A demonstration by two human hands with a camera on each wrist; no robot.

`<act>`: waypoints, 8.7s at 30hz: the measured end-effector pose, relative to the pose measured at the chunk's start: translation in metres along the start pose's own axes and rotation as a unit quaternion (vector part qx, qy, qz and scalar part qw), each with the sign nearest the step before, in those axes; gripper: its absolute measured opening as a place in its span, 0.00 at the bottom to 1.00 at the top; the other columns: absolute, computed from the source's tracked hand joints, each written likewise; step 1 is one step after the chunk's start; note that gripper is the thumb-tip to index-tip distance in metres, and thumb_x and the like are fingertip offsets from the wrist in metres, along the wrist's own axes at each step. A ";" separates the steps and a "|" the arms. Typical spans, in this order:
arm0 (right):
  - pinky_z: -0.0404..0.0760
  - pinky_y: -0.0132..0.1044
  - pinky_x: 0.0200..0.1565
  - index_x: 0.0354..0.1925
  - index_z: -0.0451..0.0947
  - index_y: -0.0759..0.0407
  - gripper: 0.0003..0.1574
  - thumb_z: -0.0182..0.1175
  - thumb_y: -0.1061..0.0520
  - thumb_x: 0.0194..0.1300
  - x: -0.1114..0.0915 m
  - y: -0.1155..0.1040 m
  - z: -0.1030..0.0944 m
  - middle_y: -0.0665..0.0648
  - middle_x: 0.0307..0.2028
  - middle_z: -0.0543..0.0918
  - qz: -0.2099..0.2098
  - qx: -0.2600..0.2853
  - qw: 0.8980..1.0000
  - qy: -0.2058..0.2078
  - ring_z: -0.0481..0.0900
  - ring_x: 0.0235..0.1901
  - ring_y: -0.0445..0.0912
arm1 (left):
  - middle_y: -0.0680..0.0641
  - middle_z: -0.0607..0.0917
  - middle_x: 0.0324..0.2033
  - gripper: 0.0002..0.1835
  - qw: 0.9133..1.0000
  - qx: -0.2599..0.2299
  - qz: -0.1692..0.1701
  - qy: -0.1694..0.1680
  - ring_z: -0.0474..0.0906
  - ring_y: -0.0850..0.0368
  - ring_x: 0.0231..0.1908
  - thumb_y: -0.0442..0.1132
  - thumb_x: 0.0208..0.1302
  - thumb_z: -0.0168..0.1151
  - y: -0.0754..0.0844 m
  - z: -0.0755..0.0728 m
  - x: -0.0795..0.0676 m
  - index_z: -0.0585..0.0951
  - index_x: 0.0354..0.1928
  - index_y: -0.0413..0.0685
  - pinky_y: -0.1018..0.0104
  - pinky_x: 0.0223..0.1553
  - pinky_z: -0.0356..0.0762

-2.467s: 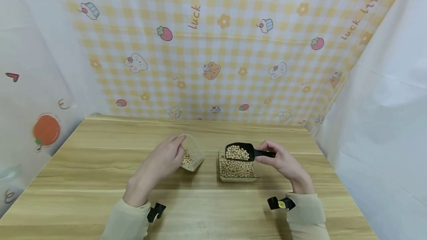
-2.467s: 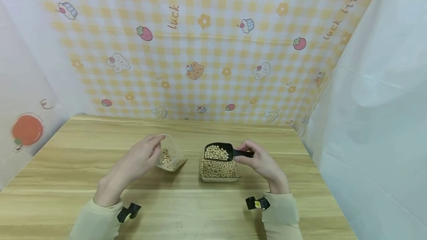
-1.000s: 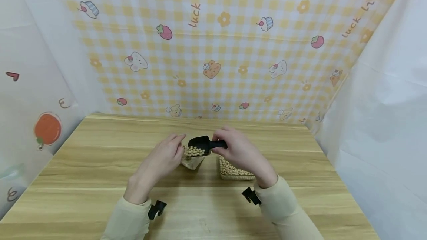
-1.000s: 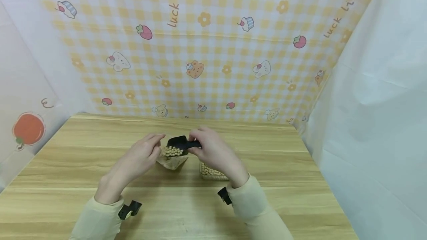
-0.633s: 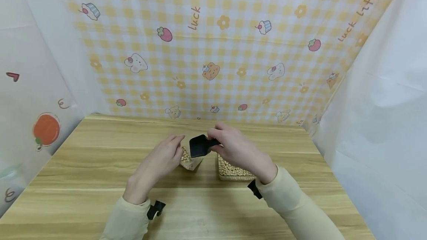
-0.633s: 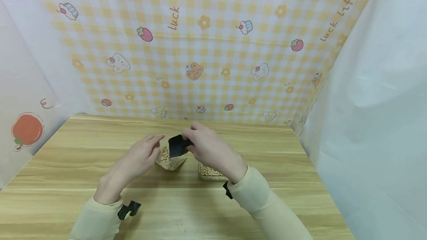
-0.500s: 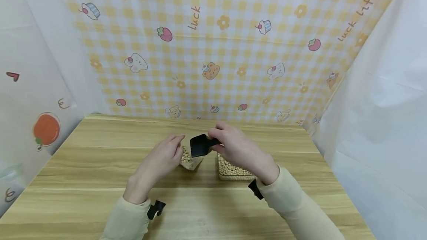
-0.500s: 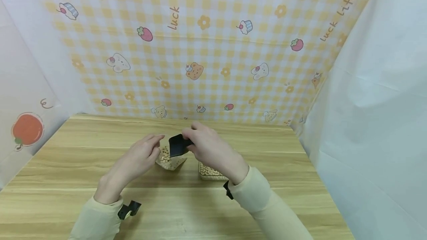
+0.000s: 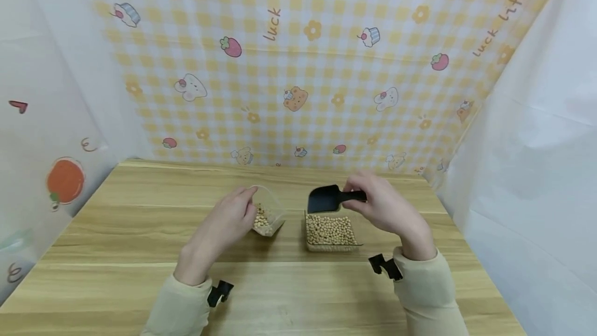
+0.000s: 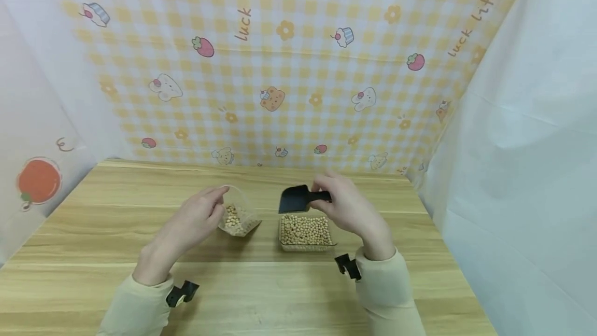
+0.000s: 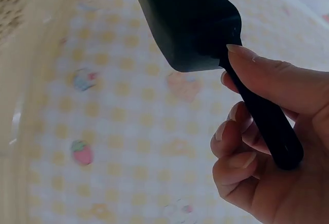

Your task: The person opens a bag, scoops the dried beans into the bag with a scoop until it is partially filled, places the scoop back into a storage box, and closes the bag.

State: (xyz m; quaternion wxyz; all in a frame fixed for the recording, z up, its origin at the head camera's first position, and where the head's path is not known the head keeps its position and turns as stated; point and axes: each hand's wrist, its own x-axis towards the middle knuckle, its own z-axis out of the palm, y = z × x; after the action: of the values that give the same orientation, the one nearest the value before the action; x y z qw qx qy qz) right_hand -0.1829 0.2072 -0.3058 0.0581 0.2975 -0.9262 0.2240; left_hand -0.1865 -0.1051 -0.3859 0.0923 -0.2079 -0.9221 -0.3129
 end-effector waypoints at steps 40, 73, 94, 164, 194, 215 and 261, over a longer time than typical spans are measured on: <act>0.68 0.39 0.33 0.27 0.75 0.51 0.13 0.71 0.63 0.55 -0.032 0.098 0.050 0.45 0.26 0.72 0.039 -0.002 0.995 -0.088 0.69 0.28 0.44 | 0.44 0.76 0.39 0.24 1.000 -0.006 -0.008 -0.006 0.69 0.55 0.32 0.31 0.67 0.46 0.001 -0.001 0.001 0.70 0.64 0.27 0.58 0.37 0.69; 0.67 0.43 0.39 0.38 0.75 0.54 0.08 0.66 0.59 0.63 -0.040 0.121 0.095 0.56 0.31 0.66 0.109 0.218 0.968 -0.056 0.66 0.36 0.51 | 0.50 0.71 0.29 0.26 1.000 -0.011 -0.015 -0.020 0.64 0.59 0.25 0.32 0.68 0.45 0.002 -0.005 0.001 0.68 0.66 0.28 0.62 0.29 0.68; 0.75 0.39 0.40 0.45 0.74 0.65 0.13 0.64 0.62 0.64 -0.056 0.142 0.092 0.61 0.41 0.74 0.123 0.368 0.921 -0.034 0.72 0.41 0.49 | 0.43 0.78 0.42 0.25 1.000 -0.004 -0.016 -0.014 0.68 0.56 0.31 0.32 0.68 0.45 0.001 -0.003 -0.001 0.69 0.65 0.28 0.60 0.36 0.70; 0.75 0.33 0.28 0.32 0.81 0.56 0.07 0.72 0.60 0.56 0.057 -0.065 0.027 0.50 0.29 0.74 -0.148 -0.103 0.983 -0.018 0.73 0.26 0.42 | 0.50 0.72 0.30 0.25 0.999 0.011 -0.020 -0.027 0.64 0.57 0.26 0.32 0.68 0.46 0.001 -0.002 0.002 0.69 0.65 0.28 0.61 0.32 0.67; 0.73 0.36 0.30 0.31 0.82 0.50 0.08 0.73 0.59 0.55 -0.008 0.052 0.020 0.45 0.29 0.76 -0.007 -0.065 0.995 -0.075 0.72 0.27 0.39 | 0.43 0.78 0.44 0.25 1.000 0.006 -0.022 -0.020 0.69 0.55 0.32 0.33 0.68 0.45 -0.002 -0.005 0.000 0.68 0.66 0.28 0.58 0.39 0.70; 0.73 0.39 0.34 0.41 0.85 0.54 0.13 0.73 0.57 0.55 -0.044 0.102 0.077 0.51 0.37 0.76 0.038 -0.004 0.999 0.008 0.73 0.35 0.46 | 0.42 0.78 0.43 0.26 1.000 0.005 -0.016 -0.025 0.70 0.55 0.31 0.32 0.67 0.46 0.001 -0.003 0.001 0.68 0.65 0.28 0.60 0.38 0.72; 0.79 0.43 0.43 0.51 0.82 0.58 0.23 0.62 0.44 0.66 0.032 -0.029 0.120 0.52 0.45 0.84 0.070 0.160 0.985 -0.007 0.80 0.42 0.46 | 0.45 0.78 0.43 0.26 0.999 0.009 -0.016 -0.028 0.70 0.57 0.31 0.33 0.67 0.48 -0.004 -0.003 0.001 0.68 0.66 0.30 0.61 0.36 0.72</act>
State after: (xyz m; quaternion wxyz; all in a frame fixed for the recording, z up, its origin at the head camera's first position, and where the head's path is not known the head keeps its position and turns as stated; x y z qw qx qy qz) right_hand -0.1896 0.1156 -0.3938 -0.0126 0.2390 -0.8973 0.3710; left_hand -0.1897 -0.1094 -0.3858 0.0631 -0.2015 -0.9303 -0.3000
